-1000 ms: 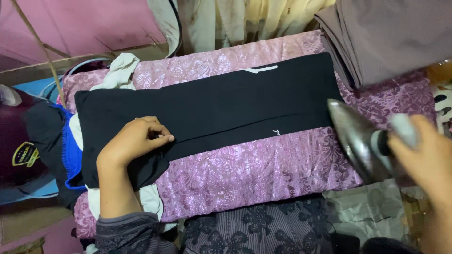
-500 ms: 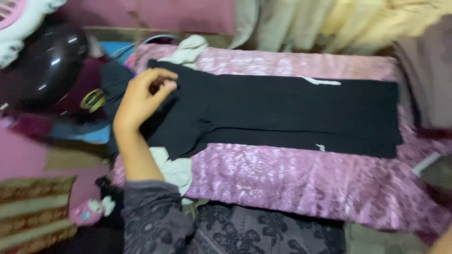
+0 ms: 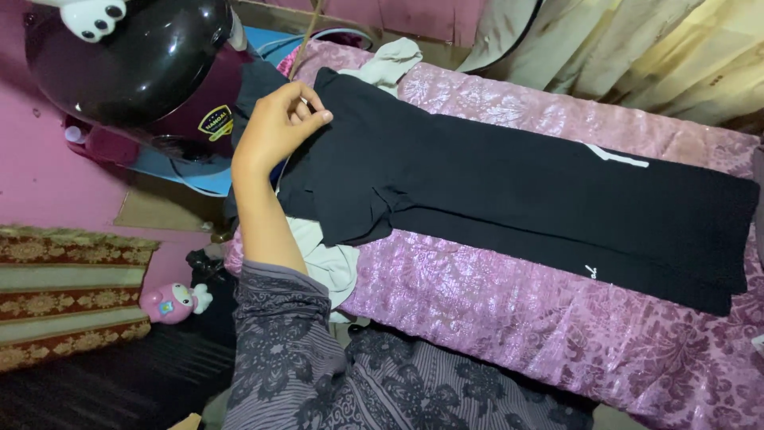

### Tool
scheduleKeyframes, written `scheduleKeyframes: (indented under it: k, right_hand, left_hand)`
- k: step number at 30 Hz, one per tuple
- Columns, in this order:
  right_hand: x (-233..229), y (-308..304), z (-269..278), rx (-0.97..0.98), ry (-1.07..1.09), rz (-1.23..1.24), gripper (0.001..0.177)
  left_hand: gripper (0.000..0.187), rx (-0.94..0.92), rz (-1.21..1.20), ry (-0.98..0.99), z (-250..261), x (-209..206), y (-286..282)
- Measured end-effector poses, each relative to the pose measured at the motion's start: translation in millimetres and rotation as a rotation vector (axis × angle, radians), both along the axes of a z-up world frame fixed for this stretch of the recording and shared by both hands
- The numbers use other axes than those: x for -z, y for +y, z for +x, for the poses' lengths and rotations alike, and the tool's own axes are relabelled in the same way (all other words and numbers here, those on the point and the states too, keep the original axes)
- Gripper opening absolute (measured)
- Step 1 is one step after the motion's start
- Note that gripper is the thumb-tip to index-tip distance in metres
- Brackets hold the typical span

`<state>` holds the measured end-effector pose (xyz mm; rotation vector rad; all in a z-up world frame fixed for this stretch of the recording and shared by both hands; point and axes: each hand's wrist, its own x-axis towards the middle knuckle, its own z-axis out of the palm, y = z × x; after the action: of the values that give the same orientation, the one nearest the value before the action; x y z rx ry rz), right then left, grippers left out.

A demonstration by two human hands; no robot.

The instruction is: The recorder irons a black t-shirt on a patterned ironing board and then folds it carefully.

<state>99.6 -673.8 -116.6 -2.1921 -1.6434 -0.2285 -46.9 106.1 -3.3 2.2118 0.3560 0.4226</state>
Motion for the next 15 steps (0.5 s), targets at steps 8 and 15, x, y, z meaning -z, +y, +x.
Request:
scheduleKeyframes:
  k: [8,15]
  right_hand:
    - [-148.4,379.1,-67.6,-0.233,-0.097,0.016,0.028]
    - [-103.0,477.7,-67.0,-0.355,-0.543,0.010,0.024]
  left_hand:
    - [0.019,0.114,-0.083,0.195,4.9,5.4,-2.7]
    - [0.017,0.145,-0.162,0.284,7.0,15.5,3.6]
